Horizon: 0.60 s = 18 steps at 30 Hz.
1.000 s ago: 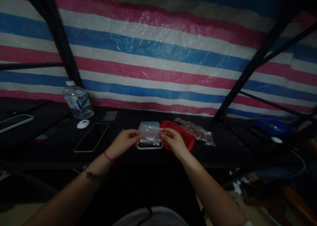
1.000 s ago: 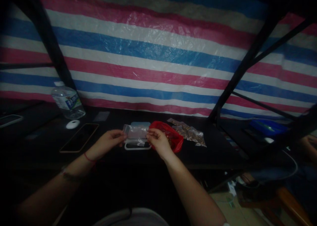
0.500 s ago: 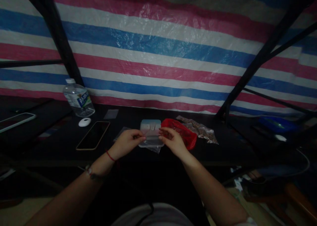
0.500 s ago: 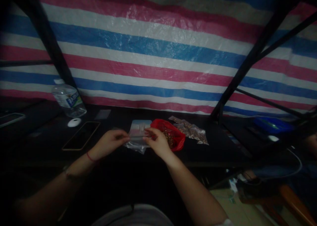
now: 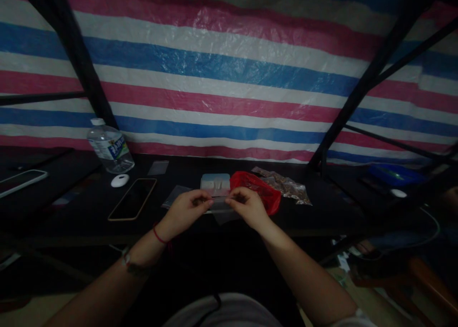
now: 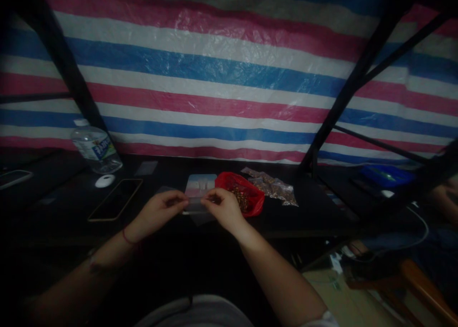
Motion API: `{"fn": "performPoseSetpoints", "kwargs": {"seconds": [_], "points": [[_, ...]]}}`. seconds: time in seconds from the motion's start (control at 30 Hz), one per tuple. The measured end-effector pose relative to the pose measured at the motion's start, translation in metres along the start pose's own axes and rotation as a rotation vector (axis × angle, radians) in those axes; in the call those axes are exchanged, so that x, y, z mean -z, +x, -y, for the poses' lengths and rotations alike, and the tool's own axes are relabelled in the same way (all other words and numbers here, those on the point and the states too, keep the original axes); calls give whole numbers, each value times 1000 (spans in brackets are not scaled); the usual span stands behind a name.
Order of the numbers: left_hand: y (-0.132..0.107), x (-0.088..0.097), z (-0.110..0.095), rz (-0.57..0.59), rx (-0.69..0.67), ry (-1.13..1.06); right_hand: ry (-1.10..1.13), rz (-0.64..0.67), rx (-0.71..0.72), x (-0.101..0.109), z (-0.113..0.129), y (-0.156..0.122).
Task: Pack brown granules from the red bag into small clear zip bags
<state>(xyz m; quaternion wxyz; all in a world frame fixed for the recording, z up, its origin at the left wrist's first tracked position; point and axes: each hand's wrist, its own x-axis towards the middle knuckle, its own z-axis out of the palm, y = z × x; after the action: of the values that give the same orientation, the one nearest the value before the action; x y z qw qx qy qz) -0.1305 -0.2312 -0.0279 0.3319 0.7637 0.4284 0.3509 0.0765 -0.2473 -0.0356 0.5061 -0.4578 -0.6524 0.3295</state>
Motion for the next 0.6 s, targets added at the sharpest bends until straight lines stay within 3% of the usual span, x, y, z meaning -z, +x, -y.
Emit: {"fn": "performPoseSetpoints", "kwargs": {"seconds": [0.2, 0.47, 0.6], "points": [[-3, 0, -7, -33, -25, 18, 176, -19, -24, 0, 4, -1], [-8, -1, -13, -76, -18, 3, 148, -62, -13, 0, 2, -4], [-8, -3, -10, -39, 20, -38, 160, -18, -6, -3, 4, -5]]}}
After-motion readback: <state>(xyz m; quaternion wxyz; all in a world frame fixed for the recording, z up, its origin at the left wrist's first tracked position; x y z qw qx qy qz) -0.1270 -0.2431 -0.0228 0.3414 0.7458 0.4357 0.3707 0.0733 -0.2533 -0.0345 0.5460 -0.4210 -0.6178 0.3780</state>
